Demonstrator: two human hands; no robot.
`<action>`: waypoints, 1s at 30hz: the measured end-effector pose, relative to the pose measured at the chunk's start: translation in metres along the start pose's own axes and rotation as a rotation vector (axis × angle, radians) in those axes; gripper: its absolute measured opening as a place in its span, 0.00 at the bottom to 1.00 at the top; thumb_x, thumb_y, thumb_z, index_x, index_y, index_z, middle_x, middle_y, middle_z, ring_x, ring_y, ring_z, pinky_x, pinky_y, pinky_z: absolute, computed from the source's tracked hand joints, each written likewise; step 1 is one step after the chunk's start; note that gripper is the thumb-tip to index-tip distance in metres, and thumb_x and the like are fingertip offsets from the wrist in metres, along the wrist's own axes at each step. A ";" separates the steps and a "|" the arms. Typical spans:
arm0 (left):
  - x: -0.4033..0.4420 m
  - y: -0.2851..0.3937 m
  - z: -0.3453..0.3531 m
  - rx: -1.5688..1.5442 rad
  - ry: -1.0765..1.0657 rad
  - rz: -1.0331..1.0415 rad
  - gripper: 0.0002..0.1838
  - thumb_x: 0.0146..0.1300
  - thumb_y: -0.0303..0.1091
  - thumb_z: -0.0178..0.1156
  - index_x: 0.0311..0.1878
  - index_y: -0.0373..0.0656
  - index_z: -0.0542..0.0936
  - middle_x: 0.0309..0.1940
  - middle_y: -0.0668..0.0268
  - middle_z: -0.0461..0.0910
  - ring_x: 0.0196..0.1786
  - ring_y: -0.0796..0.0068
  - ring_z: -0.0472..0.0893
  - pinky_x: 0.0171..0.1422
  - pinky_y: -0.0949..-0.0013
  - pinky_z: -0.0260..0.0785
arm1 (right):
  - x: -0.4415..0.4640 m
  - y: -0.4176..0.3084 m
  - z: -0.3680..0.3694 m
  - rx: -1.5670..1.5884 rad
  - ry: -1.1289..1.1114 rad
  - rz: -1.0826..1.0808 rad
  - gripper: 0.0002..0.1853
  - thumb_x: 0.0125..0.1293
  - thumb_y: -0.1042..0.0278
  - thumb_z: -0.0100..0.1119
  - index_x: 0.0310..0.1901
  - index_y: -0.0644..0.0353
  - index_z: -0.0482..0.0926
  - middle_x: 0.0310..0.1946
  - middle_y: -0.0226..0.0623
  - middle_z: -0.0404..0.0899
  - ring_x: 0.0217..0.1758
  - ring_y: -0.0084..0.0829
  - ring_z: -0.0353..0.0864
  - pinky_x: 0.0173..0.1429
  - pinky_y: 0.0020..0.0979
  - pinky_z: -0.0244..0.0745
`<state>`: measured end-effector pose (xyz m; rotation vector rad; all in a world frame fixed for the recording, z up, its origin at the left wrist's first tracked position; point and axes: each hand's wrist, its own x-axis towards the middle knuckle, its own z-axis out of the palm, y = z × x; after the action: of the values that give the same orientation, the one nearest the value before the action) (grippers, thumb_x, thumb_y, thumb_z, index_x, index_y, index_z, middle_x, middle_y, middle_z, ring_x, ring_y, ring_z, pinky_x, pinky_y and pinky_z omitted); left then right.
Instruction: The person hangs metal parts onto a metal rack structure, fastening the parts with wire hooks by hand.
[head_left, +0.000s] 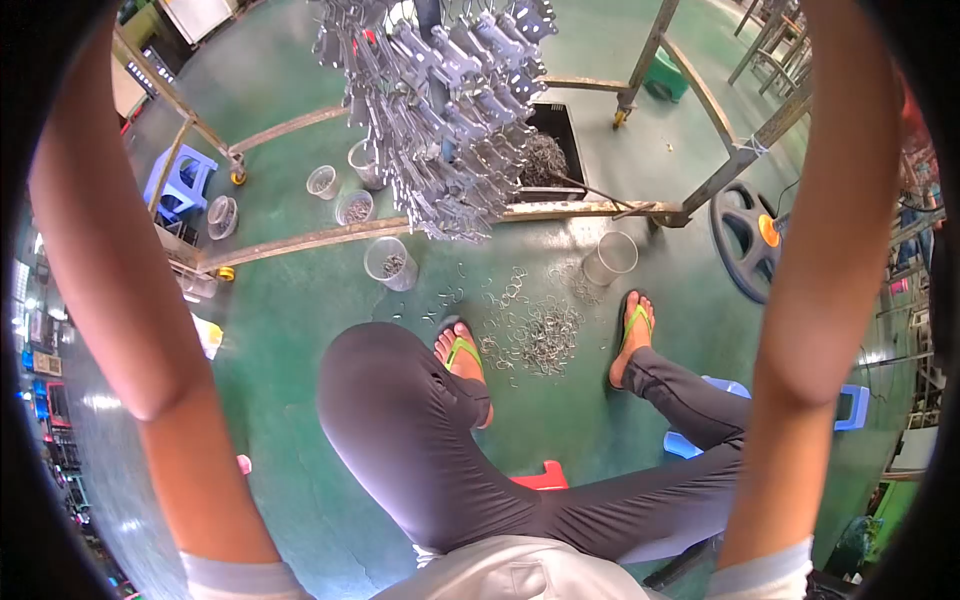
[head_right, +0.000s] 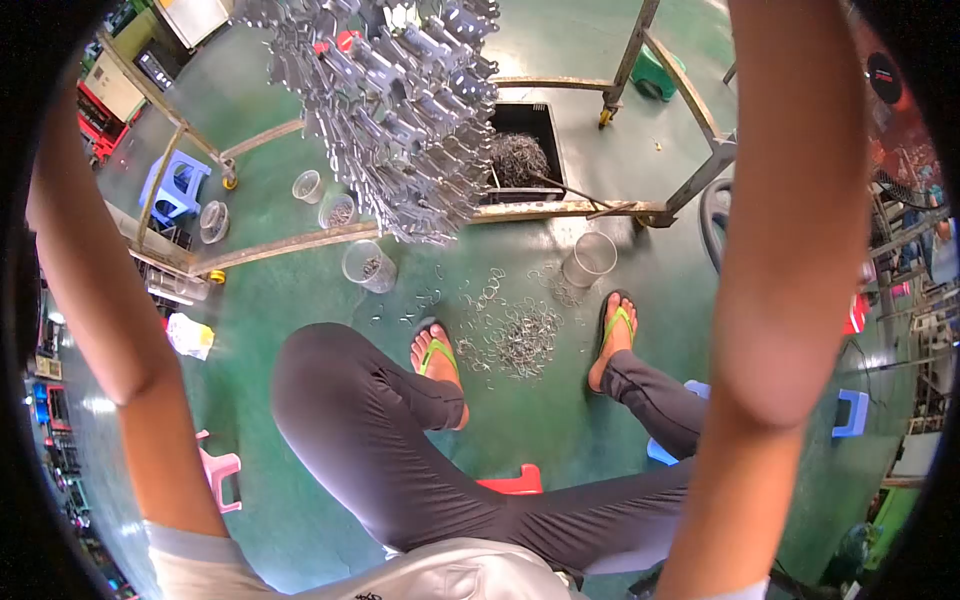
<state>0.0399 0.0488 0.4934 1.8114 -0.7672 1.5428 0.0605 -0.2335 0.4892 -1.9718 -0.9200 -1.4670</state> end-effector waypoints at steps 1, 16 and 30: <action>-0.025 -0.001 -0.012 -0.100 0.045 -0.060 0.17 0.71 0.43 0.62 0.45 0.37 0.87 0.43 0.58 0.87 0.46 0.66 0.83 0.58 0.60 0.74 | -0.029 -0.010 -0.009 -0.013 -0.042 0.062 0.11 0.65 0.64 0.72 0.44 0.61 0.89 0.35 0.39 0.89 0.38 0.26 0.85 0.44 0.31 0.78; -0.569 -0.021 0.086 -1.234 0.015 -2.002 0.22 0.79 0.37 0.53 0.69 0.36 0.69 0.70 0.52 0.73 0.72 0.54 0.75 0.71 0.51 0.71 | -0.440 -0.022 0.176 0.358 -0.766 0.962 0.15 0.65 0.67 0.67 0.50 0.65 0.86 0.36 0.51 0.88 0.39 0.50 0.89 0.47 0.45 0.82; -0.585 -0.048 0.116 -1.180 0.282 -1.850 0.08 0.77 0.26 0.55 0.50 0.30 0.79 0.50 0.54 0.84 0.55 0.60 0.86 0.64 0.58 0.80 | -0.453 -0.024 0.218 0.163 -0.845 0.714 0.13 0.67 0.56 0.66 0.33 0.59 0.84 0.22 0.51 0.83 0.29 0.59 0.84 0.36 0.54 0.79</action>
<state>0.0641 0.0071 -0.1027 0.6298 0.2863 -0.0691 0.0911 -0.1556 -0.0073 -2.4376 -0.4879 -0.1430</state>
